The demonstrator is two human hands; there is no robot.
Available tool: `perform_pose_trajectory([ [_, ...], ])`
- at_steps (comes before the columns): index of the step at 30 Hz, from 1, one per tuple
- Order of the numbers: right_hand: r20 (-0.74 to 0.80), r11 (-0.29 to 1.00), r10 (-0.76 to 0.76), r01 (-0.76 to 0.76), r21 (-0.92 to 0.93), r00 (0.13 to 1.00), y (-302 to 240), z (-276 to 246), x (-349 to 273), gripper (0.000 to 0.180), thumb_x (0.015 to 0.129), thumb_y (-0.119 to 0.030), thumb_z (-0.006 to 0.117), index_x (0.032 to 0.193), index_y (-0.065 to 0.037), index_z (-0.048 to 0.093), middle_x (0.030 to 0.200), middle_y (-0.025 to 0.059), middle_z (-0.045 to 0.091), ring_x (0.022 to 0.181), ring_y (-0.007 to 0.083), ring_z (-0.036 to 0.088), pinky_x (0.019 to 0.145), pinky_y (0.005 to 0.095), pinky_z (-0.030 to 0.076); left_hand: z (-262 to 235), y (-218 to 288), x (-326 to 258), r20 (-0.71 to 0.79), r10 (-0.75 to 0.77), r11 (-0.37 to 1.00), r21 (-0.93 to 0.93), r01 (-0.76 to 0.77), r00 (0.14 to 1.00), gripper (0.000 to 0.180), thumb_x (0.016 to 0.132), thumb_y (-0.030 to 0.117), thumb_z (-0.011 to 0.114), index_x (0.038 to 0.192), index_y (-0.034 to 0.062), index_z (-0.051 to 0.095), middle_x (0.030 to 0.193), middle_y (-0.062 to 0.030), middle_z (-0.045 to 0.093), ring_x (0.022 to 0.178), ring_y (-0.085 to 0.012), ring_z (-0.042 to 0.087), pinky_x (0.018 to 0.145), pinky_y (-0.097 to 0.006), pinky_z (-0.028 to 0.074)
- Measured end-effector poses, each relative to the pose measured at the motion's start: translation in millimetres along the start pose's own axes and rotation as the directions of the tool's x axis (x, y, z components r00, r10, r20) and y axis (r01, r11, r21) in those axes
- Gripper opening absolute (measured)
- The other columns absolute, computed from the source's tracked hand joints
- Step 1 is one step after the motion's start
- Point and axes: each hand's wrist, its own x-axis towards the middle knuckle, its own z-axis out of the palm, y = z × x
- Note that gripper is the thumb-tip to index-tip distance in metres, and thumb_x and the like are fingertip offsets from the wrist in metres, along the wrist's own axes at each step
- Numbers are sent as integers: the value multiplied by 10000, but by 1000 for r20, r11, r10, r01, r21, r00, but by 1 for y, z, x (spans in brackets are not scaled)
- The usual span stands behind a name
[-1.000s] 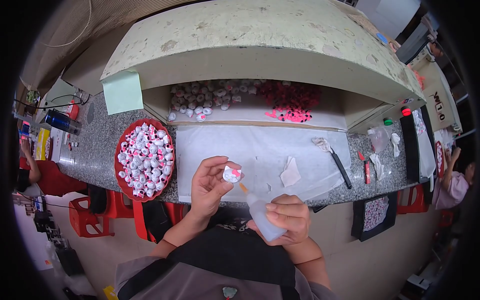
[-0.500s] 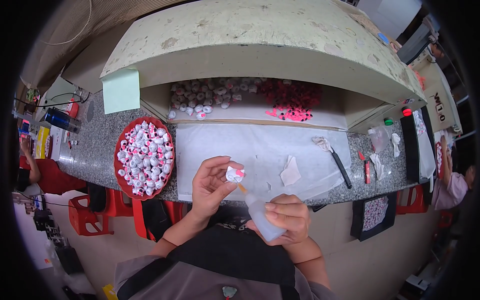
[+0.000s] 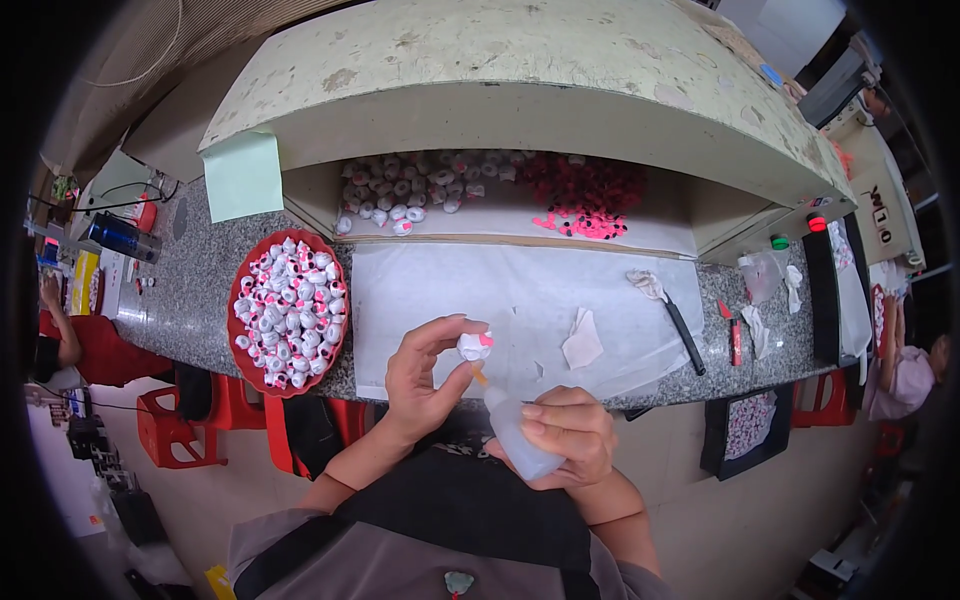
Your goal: Assembling small white containers by applying a substance from a squeeze bottle to the caps.
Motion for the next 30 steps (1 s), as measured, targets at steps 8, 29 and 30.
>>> perform_pose_trajectory([
  [8, -23, 999, -3, 2, -32, 1000, 3, -3, -2, 382, 639, -129, 725, 885, -78, 438, 848, 60, 436, 627, 152, 462, 516, 254, 412, 1, -4, 0, -21, 29, 997, 69, -27, 999, 431, 712, -100, 566, 1104, -33, 398, 1004, -171, 541, 947, -215, 544, 816, -306, 439],
  [29, 227, 781, 395, -196, -593, 890, 188, 9, 44, 232, 643, 27, 604, 862, 1, 534, 856, 116, 495, 777, 296, 532, 652, 363, 435, -54, -38, 10, -311, -299, 900, -407, 158, 902, 320, 738, -94, 534, 1040, -27, 453, 1034, -145, 537, 935, -153, 531, 822, -245, 424],
  [30, 242, 780, 382, -171, -601, 892, 189, 8, 41, 224, 625, 30, 616, 836, 1, 545, 857, 113, 502, 775, 298, 531, 649, 366, 435, -56, -38, 8, -321, -301, 902, -400, 160, 898, 323, 738, -95, 532, 1044, -28, 452, 1034, -145, 537, 936, -155, 532, 824, -248, 426],
])
